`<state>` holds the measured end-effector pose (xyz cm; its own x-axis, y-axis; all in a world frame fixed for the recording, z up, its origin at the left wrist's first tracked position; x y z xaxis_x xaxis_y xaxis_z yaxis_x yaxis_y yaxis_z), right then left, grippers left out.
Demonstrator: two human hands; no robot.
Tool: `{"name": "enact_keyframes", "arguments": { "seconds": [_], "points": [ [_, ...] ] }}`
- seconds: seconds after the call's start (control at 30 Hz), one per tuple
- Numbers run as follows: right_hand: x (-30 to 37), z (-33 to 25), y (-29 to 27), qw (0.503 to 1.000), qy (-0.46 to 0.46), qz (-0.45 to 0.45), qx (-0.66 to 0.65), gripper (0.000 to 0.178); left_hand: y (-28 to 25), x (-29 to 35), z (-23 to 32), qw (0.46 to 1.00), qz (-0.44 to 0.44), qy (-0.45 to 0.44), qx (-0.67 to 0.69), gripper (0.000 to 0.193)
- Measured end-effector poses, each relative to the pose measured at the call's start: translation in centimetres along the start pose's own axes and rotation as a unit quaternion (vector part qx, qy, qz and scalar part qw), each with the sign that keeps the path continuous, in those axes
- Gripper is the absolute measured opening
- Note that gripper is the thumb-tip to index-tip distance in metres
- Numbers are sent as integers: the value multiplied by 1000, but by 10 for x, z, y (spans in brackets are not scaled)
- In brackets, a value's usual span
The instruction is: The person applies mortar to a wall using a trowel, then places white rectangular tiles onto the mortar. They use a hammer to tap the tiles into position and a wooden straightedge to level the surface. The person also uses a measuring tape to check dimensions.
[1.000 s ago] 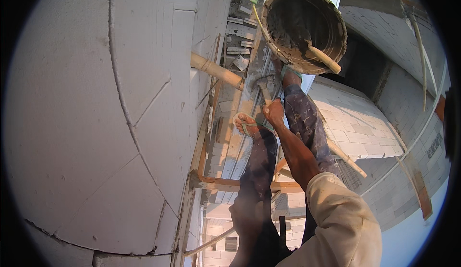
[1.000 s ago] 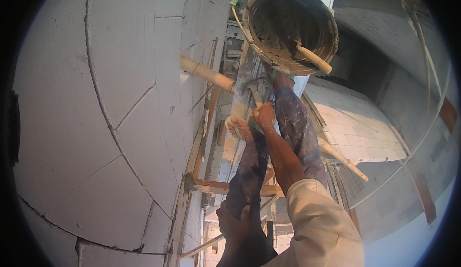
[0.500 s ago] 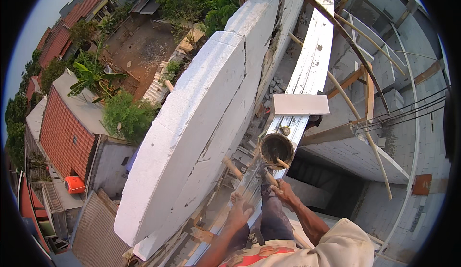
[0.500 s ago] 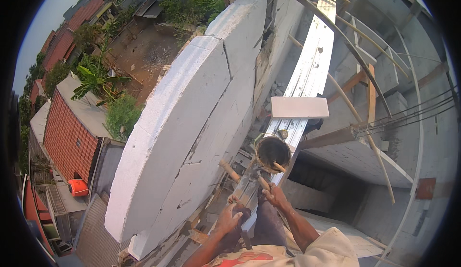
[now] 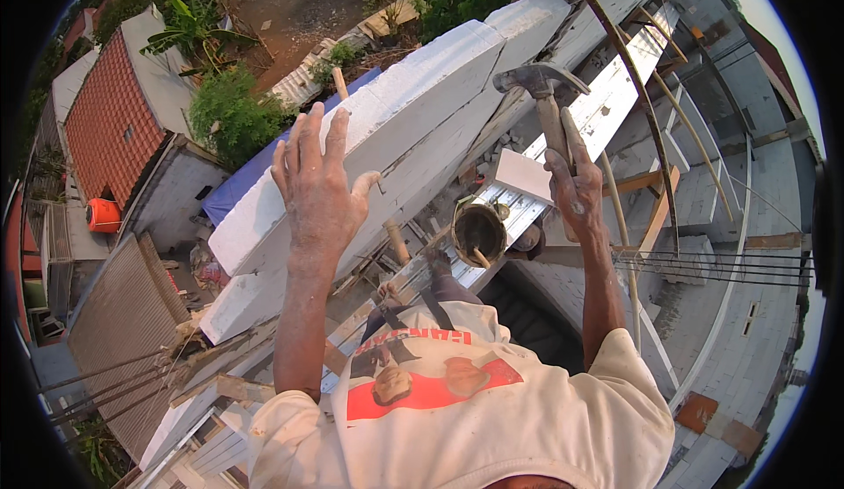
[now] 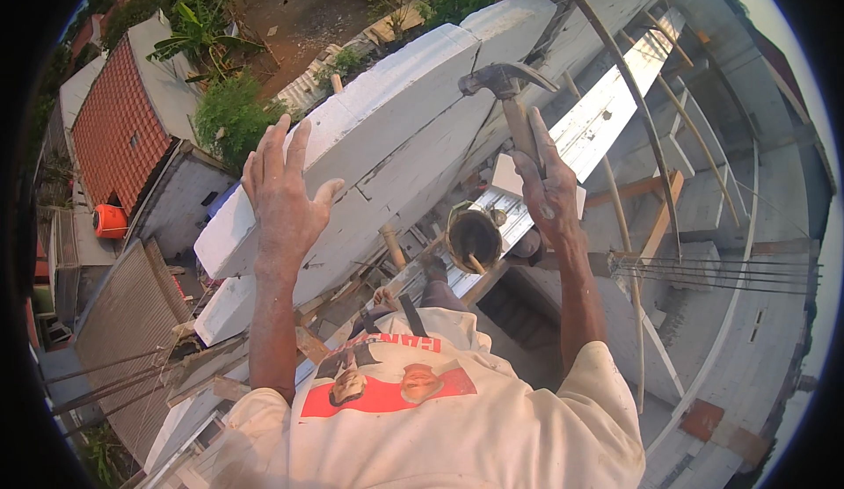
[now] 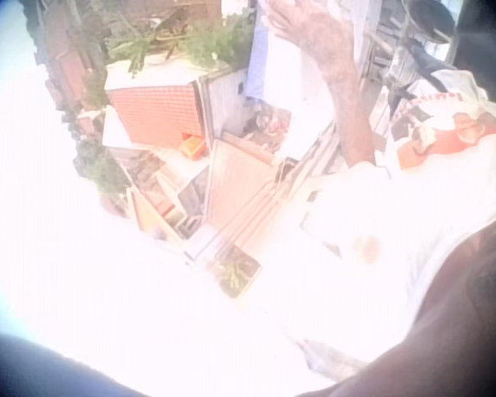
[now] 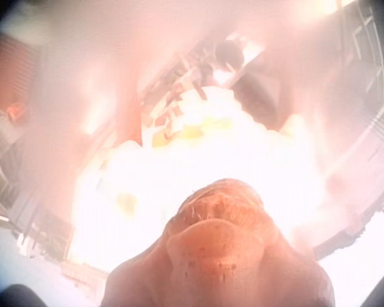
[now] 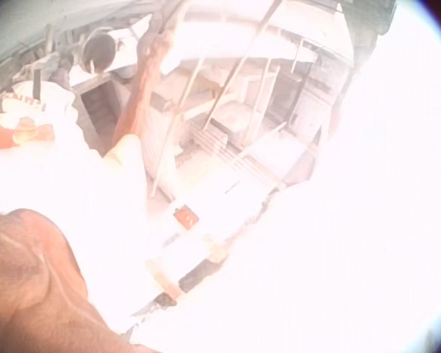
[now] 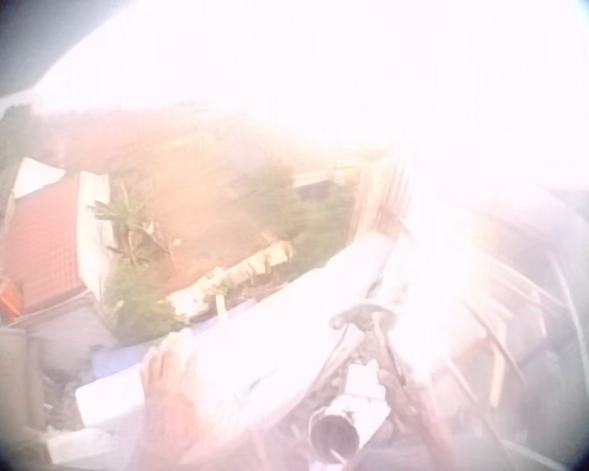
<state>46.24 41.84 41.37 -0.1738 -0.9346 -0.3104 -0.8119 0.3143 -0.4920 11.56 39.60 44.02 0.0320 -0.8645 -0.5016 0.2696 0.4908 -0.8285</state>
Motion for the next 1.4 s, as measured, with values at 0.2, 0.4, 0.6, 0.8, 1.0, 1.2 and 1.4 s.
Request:
{"name": "enact_keyframes", "arguments": {
  "seconds": [0.2, 0.4, 0.6, 0.8, 1.0, 1.2, 1.4],
  "points": [
    [-81, -56, 2, 991, -100, -34, -86, 59, 21, -8, -14, 992, -70, -52, -87, 77],
    [-134, -9, 36, 889, -421, -153, 93, 49, 29, -10, -11, 995, -31, -50, -86, 71],
    [-136, -52, 25, 965, -151, -215, 4, 56, 34, -7, -8, 993, -16, -68, -98, 64],
    [-133, -42, 49, 887, -345, -301, 53, 58, 41, -2, -2, 992, 27, -74, -99, 52],
    [-133, -113, 61, 891, -322, -301, 106, 53, 42, -6, 4, 991, -11, -90, -98, 48],
    [-77, -247, 149, 840, -367, -399, 12, 52, 36, -4, 1, 988, -10, -103, -117, 49],
    [-47, -345, 267, 527, -682, -475, 178, 51, 31, -11, 22, 993, 9, -84, -82, 41]
  ]
}}
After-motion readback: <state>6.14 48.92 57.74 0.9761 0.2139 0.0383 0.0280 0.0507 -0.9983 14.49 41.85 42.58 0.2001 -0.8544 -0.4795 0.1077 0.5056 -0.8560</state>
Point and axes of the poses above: each hand's wrist, its own x-axis away from the middle knuckle, its own y-axis out of the palm, z = x × y, the point moved 1 cm from there along -x, towards the middle knuckle, and after that the axes turned 9 degrees about z, right-handed, at the moved point
